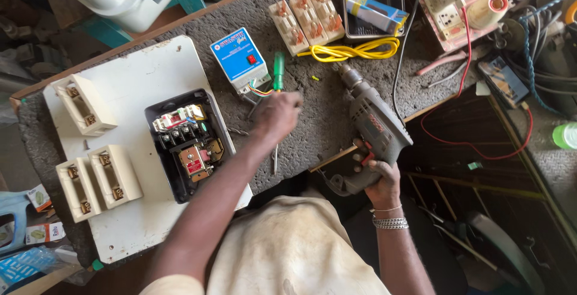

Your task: The person drills holes in a white mounting board with a power drill and positions fuse holders on it. They unpack a motor starter enclosure from a box, screw it onto the board with a screwdriver, open its cover, and work on the contactor inside while holding the drill.

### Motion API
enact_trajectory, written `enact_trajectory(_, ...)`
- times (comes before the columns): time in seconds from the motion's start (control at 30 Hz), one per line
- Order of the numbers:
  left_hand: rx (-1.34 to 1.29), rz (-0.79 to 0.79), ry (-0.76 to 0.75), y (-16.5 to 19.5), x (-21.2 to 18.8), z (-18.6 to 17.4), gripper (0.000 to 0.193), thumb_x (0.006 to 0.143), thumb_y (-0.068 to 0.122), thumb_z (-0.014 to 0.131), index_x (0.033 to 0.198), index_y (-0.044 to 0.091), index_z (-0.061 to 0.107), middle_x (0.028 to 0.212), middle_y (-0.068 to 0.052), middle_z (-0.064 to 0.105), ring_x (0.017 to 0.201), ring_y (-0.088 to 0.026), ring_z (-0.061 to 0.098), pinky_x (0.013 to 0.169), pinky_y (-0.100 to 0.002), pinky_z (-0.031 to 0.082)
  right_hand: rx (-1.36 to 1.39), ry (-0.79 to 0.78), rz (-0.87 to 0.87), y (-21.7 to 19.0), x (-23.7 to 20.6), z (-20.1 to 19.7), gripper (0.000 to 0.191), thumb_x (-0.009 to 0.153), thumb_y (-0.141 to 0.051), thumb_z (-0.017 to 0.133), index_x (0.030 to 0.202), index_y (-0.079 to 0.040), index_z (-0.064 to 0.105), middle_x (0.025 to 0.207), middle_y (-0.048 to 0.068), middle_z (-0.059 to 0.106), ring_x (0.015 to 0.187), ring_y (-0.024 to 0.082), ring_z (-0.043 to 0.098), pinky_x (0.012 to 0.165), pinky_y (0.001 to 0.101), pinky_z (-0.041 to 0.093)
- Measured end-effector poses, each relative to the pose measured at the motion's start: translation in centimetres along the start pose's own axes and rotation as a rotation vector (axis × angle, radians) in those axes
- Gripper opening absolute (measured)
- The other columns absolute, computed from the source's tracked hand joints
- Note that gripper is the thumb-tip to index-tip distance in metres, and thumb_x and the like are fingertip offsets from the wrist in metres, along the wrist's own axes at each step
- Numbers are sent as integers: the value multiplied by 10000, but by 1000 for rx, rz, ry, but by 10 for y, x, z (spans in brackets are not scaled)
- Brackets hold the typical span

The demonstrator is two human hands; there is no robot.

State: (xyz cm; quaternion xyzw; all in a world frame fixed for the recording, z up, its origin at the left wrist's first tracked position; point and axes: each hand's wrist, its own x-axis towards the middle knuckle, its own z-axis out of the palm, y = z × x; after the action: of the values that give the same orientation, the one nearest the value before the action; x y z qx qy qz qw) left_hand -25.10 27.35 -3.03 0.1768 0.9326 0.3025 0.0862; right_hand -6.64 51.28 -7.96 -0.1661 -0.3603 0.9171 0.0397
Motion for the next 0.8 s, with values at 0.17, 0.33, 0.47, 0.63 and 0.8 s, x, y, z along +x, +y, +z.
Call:
enact_trajectory(0.17, -110, 187, 348, 12, 37, 19, 306, 829, 75, 768, 1127, 33, 715, 1037, -190, 717, 915, -365, 715, 772, -460, 594, 22, -17, 44, -8, 4, -6, 652, 795, -33, 740, 1400, 46, 512, 1290, 246, 675, 975, 269, 712, 751, 363, 588)
enact_trajectory(0.33, 130, -54, 119, -10, 57, 22, 176, 810, 220, 829, 905, 83, 772, 1004, -149, 718, 939, -354, 715, 816, -466, 575, 37, -35, 81, -12, 4, -9, 663, 793, -43, 739, 1415, 41, 525, 1290, 237, 683, 960, 264, 706, 741, 361, 581)
enact_trajectory(0.47, 281, -49, 104, -25, 63, 40, 201, 858, 242, 798, 897, 57, 728, 1002, -160, 697, 914, -370, 709, 788, -470, 579, 21, 6, 127, -19, 5, -10, 646, 805, -70, 734, 1410, 31, 533, 1279, 223, 686, 968, 251, 711, 745, 364, 586)
enact_trajectory(0.63, 440, 29, 227, -26, 68, 57, 22, 903, 82, 703, 907, 60, 701, 965, -170, 681, 862, -352, 719, 716, -448, 588, -18, -1, 164, -25, 8, -16, 557, 813, -72, 744, 1330, 43, 569, 1280, 237, 690, 958, 256, 712, 741, 377, 587)
enact_trajectory(0.8, 97, 27, 280, -20, 60, 38, 31, 932, 80, 700, 938, 50, 698, 939, -166, 724, 889, -348, 720, 760, -449, 573, -140, -26, 110, -22, 12, -19, 525, 779, -16, 700, 1285, 62, 584, 1275, 229, 695, 946, 248, 708, 726, 368, 580)
